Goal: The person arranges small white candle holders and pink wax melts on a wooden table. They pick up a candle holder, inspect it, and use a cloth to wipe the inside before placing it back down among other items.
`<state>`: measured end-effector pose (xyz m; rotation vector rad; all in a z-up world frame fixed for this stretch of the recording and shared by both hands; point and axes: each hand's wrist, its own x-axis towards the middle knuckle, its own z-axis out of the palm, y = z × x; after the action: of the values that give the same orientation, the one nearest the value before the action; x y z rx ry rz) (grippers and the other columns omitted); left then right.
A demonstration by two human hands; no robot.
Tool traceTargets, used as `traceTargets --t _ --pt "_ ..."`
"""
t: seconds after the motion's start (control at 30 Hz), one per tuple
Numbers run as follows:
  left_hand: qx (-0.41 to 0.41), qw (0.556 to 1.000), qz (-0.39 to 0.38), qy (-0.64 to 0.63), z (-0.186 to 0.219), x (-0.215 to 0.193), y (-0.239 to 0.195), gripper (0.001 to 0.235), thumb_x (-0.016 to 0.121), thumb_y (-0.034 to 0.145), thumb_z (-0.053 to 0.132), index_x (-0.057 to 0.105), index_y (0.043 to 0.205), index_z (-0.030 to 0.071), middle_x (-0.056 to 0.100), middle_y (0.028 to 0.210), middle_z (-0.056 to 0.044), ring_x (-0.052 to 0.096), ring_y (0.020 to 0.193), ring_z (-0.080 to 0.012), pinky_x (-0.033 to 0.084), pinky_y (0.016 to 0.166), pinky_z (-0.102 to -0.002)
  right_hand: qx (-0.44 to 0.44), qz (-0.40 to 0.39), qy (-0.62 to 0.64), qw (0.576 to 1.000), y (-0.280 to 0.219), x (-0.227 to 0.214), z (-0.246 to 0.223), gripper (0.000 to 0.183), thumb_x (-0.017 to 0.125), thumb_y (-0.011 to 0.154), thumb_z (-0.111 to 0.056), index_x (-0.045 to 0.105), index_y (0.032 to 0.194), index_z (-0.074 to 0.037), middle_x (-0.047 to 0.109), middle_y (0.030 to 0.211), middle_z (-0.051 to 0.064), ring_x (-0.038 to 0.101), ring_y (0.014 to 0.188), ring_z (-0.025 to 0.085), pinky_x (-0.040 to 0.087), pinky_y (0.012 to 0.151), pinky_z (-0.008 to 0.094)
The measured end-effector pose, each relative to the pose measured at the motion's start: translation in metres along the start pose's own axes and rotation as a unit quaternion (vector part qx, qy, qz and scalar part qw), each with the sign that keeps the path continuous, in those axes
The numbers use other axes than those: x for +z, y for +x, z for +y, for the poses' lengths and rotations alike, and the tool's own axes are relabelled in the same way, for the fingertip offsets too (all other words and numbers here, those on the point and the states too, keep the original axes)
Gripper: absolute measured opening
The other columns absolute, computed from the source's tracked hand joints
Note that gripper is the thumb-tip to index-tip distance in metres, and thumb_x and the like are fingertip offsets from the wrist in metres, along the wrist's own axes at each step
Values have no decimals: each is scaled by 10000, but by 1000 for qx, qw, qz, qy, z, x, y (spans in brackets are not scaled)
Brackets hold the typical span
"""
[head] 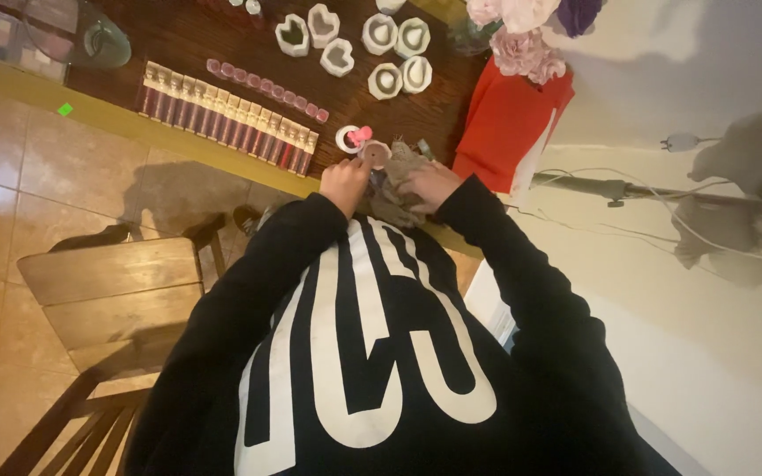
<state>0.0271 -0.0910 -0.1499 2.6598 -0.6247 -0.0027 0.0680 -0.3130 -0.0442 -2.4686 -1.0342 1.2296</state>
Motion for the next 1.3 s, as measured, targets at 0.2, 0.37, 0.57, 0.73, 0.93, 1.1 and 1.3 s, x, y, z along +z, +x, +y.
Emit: traceTargets --t 0.2,0.37,0.57,0.73,0.93,1.1,1.3 --pt "-30 991 -60 -113 9 -66 8 236 664 936 144 691 1169 118 714 842 -108 713 720 -312 571 587 -434 -17 202 108 973 -10 -22 52 190 701 1038 -237 722 1142 -79 719 1120 132 693 1040 295 550 930 437" --pt "-30 967 -92 -237 -4 -96 -3 199 648 998 119 688 1187 74 743 1003 -145 738 737 -233 596 663 -357 130 331 146 923 8 -40 81 156 720 981 -121 696 1127 -72 734 1113 124 704 1032 282 552 921 414" --pt "-116 942 -37 -312 -6 -142 -13 225 642 999 77 705 1213 48 770 1054 -135 761 839 -218 597 703 -336 122 459 140 869 57 -45 99 523 840 838 -65 577 1289 -28 646 1203 173 656 1074 336 543 899 438" --pt "-186 934 -34 -303 -10 -138 -19 218 657 990 74 708 1200 46 778 1014 -136 777 846 -212 602 694 -324 122 517 77 844 89 -27 116 489 852 852 -108 590 1263 -60 617 1240 151 649 1135 324 521 963 467" --pt "-164 933 -11 -320 -10 -139 -18 209 624 1004 26 697 1199 30 771 1001 -144 785 905 -217 615 722 -327 61 581 78 808 80 -36 100 275 833 909 -20 666 1125 -55 615 1149 107 627 1103 297 550 925 420" --pt "-179 932 -28 -314 -14 -131 -19 215 618 999 27 696 1199 37 770 1027 -141 784 905 -209 622 734 -320 92 548 182 811 70 -36 102 176 815 916 -39 669 1013 -30 645 1034 81 682 936 202 575 727 335" --pt "-166 928 -13 -333 -9 -136 -16 200 617 1016 29 692 1201 27 764 1049 -154 784 945 -224 619 726 -329 71 549 102 827 77 -32 111 126 806 934 -49 698 997 -61 695 954 60 695 838 174 579 703 338"
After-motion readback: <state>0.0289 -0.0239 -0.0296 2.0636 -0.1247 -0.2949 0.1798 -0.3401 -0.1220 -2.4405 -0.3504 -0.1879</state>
